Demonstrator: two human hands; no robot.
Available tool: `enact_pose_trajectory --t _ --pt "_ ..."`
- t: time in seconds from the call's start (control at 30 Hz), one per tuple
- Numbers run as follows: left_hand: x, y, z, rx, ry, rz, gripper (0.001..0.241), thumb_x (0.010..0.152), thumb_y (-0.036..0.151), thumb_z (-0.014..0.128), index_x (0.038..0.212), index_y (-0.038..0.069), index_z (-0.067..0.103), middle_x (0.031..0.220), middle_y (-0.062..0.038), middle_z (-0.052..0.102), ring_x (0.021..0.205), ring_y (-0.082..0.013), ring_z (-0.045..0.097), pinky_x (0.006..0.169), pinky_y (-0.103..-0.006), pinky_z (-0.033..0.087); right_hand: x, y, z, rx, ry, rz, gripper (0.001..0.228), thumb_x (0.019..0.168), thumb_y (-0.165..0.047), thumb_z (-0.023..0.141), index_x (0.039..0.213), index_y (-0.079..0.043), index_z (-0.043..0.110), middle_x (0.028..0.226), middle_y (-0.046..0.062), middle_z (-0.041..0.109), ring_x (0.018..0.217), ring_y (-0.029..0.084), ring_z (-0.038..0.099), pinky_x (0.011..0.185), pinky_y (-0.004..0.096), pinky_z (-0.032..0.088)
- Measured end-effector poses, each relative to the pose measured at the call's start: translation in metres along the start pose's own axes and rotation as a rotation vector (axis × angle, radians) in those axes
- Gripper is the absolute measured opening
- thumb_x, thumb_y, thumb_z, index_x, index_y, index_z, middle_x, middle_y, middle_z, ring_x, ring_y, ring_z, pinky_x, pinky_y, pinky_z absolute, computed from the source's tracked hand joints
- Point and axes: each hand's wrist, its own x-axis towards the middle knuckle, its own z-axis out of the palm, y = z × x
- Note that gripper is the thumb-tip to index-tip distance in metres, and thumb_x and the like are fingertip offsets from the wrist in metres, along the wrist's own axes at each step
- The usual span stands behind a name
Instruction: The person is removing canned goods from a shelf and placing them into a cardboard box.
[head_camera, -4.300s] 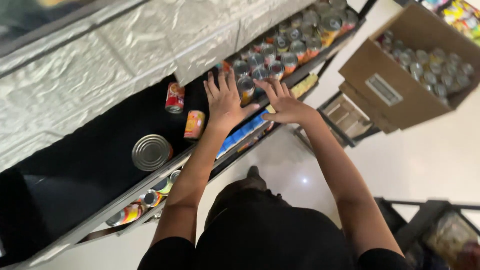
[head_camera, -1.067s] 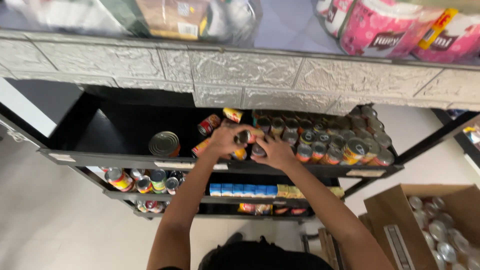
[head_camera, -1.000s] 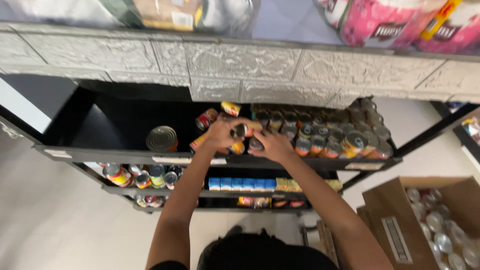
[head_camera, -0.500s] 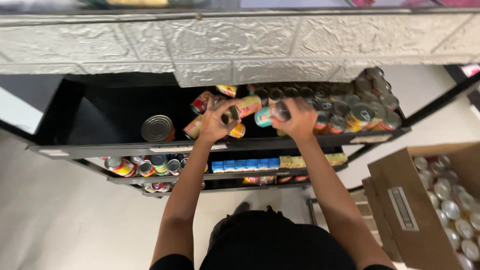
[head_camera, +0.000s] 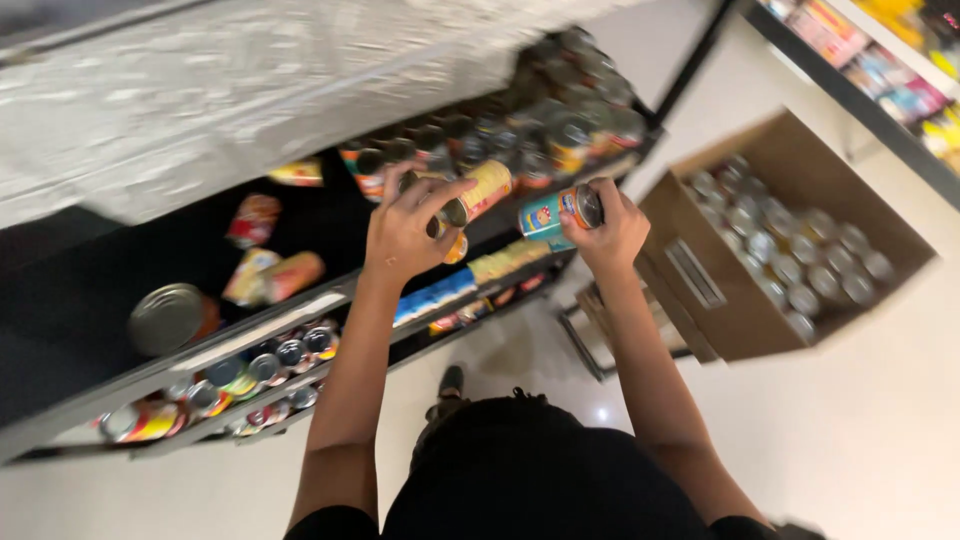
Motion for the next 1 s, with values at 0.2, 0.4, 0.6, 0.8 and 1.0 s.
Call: enact_pose_trajectory --t 0.2,0.4,0.6,0.8,1.0 --pt "0.041 0.05 0.056 -0.101 -0.115 0.128 0.065 0.07 0.01 0.085 0.129 0.03 0.069 0.112 -0.001 0.069 0.125 -0.0355 0.056 0.087 -0.0448 0.059 -0.032 0.06 -0.082 -0.133 0.035 0.148 0.053 0.074 -0.049 0.085 0.104 -0.01 0.065 0.078 0.012 0.065 0.07 0.034 0.066 0.063 0.044 0.053" --pt "0.104 0.129 0.128 -0.216 -0.161 0.347 0.064 0.069 0.01 0.084 0.129 0.027 0.069 0.107 -0.003 0.067 0.124 -0.0378 0.053 0.085 -0.0458 0.059 -0.063 0.13 -0.176 -0.36 0.183 0.267 0.048 0.076 -0.041 0.085 0.107 -0.01 0.064 0.085 0.012 0.069 0.076 0.035 0.068 0.066 0.044 0.052" --pt "0.156 0.189 0.234 -0.401 -0.108 0.426 0.07 0.071 0.011 0.087 0.135 0.026 0.063 0.114 -0.001 0.067 0.122 -0.0357 0.05 0.094 -0.0484 0.058 -0.061 0.196 -0.247 -0.434 0.386 0.62 0.036 0.095 -0.038 0.085 0.109 -0.013 0.063 0.082 0.012 0.068 0.074 0.031 0.068 0.067 0.042 0.051" --pt "0.206 0.207 0.348 -0.294 -0.28 0.438 0.071 0.065 0.01 0.085 0.129 0.028 0.061 0.108 -0.005 0.067 0.123 -0.0391 0.049 0.07 -0.0457 0.059 -0.01 0.241 -0.258 -0.477 0.312 0.455 0.04 0.087 -0.034 0.089 0.109 -0.012 0.063 0.088 0.01 0.07 0.079 0.031 0.069 0.069 0.043 0.054" --pt "0.238 0.192 0.462 -0.203 -0.469 0.594 0.073 0.059 0.005 0.078 0.128 0.021 0.062 0.105 -0.015 0.066 0.12 -0.0464 0.049 0.082 -0.0466 0.06 0.061 0.328 -0.211 -0.601 0.03 0.278 0.061 0.08 -0.051 0.094 0.113 -0.009 0.065 0.102 0.009 0.066 0.096 0.032 0.063 0.079 0.046 0.051"
